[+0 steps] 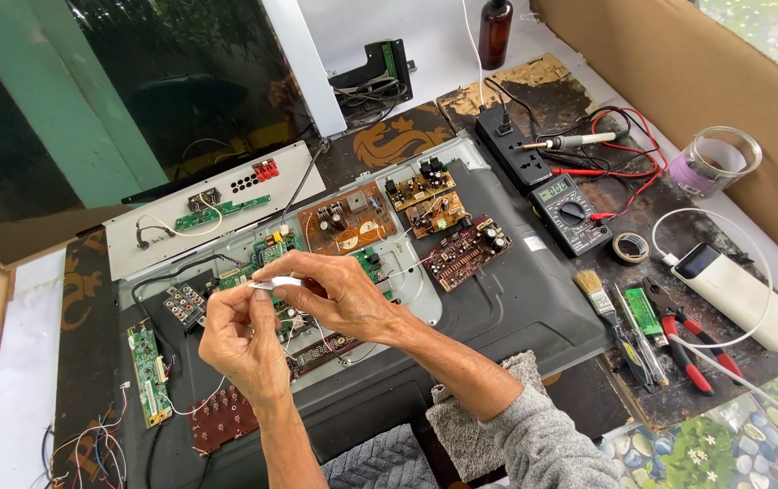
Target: The person works on a disassembled television, twisting and manipulating wires with their hands. They use a small metal tool to scrape or clean a wire end and continue handling the wires over the exposed circuit boards.
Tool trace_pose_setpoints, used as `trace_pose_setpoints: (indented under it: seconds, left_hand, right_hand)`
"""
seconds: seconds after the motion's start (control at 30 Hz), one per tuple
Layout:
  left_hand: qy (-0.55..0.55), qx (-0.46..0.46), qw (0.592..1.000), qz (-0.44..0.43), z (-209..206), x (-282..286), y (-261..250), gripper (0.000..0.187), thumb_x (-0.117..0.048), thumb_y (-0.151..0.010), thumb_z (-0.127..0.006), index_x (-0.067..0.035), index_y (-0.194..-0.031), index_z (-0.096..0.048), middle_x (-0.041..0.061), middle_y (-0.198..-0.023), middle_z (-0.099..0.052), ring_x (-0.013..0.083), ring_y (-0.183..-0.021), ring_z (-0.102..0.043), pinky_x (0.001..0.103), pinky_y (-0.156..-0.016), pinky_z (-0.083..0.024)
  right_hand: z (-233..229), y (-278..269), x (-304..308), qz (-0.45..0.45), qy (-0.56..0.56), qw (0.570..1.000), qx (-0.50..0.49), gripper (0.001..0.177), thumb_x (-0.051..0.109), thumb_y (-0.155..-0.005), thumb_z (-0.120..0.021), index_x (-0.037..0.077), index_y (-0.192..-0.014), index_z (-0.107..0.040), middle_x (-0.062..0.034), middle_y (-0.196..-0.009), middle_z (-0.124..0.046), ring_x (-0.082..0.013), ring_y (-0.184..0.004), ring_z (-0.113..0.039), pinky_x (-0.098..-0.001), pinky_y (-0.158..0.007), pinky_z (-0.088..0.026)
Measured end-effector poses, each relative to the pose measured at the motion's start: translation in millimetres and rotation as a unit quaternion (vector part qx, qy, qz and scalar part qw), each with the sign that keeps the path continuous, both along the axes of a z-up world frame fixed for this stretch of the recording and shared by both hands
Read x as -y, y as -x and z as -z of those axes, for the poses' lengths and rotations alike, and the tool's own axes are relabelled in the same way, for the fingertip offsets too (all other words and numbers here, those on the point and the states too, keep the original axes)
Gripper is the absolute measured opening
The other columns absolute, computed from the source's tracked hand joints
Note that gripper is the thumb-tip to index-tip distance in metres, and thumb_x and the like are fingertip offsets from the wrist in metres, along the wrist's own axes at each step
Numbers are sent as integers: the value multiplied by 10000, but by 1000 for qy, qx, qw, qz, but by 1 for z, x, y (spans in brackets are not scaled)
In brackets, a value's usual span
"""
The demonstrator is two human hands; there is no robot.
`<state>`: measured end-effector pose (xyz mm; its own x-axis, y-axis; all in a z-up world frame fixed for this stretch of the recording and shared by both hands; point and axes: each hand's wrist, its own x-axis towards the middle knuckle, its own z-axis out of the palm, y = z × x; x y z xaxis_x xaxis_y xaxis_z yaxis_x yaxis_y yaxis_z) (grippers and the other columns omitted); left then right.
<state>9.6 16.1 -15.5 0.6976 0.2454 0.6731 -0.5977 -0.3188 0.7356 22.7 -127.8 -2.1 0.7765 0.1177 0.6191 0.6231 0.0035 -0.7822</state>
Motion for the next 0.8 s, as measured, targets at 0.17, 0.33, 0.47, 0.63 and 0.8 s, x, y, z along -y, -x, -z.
trace_pose_setpoints:
  seconds: [0.17, 0.33, 0.47, 0.63, 0.8]
  left_hand:
    - [4, 10, 1000, -10, 6, 0, -2, 54, 53, -993, -704, 93, -1029, -704, 124, -683, -600, 118, -524, -554, 257, -556, -469]
    - [0, 12, 1000, -23, 4, 6, 0, 27, 60, -992, -690, 68, -1014, -705, 110, -661, -597, 109, -523, -546, 249, -542, -449]
    - [-10, 9, 999, -29, -1, 5, 3, 30, 63, -989, -697, 68, -1017, -705, 115, -658, -593, 112, -520, -543, 251, -540, -442]
    - [-7, -7, 1000, -24, -9, 9, 9, 41, 16, -997, -707, 46, -1025, -713, 94, -659, -603, 105, -519, -566, 222, -520, -407]
    - [-5, -4, 1000, -17, -7, 4, 7, 69, 19, -996, -700, 70, -1042, -708, 108, -662, -596, 102, -520, -556, 221, -517, -412]
  right_hand:
    - [-2, 3, -2, 10, -6, 1000, 3, 237, 142, -1009, -686, 223, -1231, -708, -83, -1007, -768, -181, -566, -636, -328, -587, -558]
    - [-6, 5, 0, 16, -17, 1000, 1, 220, 163, -1015, -685, 220, -1225, -713, -66, -896, -738, -151, -558, -594, -300, -558, -507]
    - [-10, 6, 0, 16, -22, 1000, 6, 218, 140, -1009, -690, 212, -1213, -712, -78, -875, -743, -157, -527, -569, -306, -541, -497]
    - [-4, 3, 4, -10, -14, 1000, -6, 247, 156, -1019, -677, 220, -1257, -698, -37, -713, -655, -119, -531, -502, -266, -536, -459]
    - [-8, 6, 3, -19, -17, 1000, -8, 281, 138, -1011, -683, 215, -1281, -688, -43, -680, -632, -124, -518, -479, -266, -538, -444]
